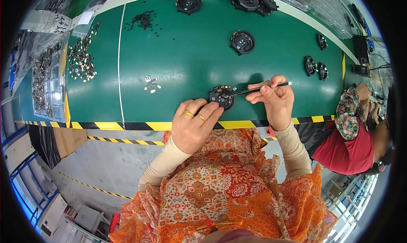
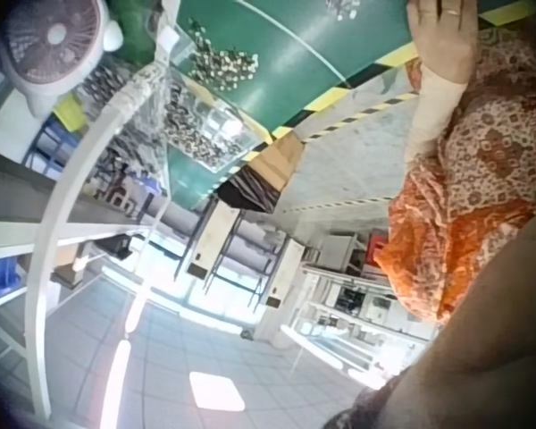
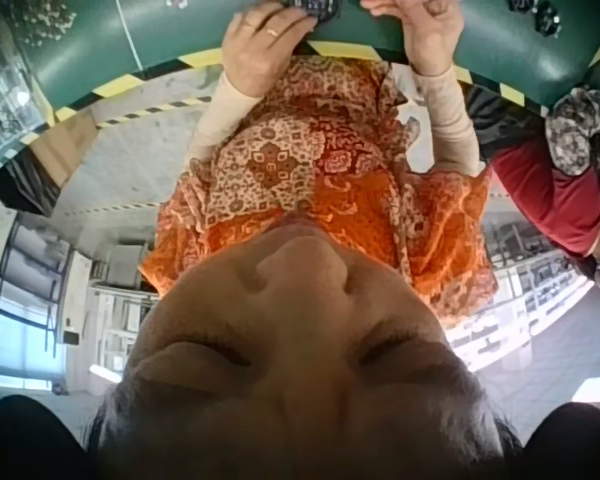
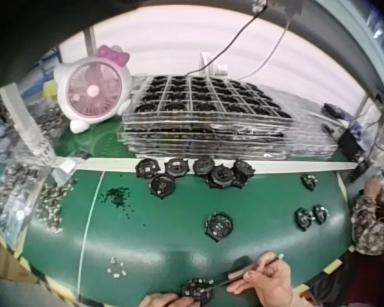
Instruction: Assembling small electronic components into a circular housing using tweezers and a precision screwdriver on an assembly line.
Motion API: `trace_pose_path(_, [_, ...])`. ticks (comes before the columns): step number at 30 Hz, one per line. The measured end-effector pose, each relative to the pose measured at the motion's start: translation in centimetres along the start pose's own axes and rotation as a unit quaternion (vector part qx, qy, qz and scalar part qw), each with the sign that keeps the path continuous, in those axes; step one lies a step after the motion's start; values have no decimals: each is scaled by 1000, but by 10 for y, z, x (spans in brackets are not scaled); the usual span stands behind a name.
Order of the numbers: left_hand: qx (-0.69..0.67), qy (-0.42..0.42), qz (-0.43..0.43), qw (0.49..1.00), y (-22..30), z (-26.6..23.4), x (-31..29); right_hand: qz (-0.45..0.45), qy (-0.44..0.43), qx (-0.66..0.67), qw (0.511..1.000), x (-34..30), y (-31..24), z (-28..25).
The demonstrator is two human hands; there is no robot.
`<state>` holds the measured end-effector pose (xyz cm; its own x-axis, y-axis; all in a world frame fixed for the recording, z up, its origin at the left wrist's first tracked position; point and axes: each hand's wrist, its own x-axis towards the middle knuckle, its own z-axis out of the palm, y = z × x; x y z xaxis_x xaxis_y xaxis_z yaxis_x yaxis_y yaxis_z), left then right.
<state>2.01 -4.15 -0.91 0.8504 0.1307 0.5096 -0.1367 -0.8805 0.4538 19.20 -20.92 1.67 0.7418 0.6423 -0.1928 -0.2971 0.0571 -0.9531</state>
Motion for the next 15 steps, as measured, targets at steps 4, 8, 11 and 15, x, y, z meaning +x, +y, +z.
trace_pose_path(4, [-1, -2, -3, 1000, 0, -1, 0, 12, -16, -5, 1000, 0, -2, 1])
trace_pose_path(8, [1, -5, -4, 1000, 1, -1, -1, 21, -14, -16, 1000, 1, -3, 3])
trace_pose_path(11, [3, -6, -5, 1000, 1, -1, -1, 19, -9, -17, 1000, 1, -3, 4])
trace_pose_path(15, [6, -4, -6, 1000, 1, 0, -1, 31, 0, -22, 999, 2, -6, 6])
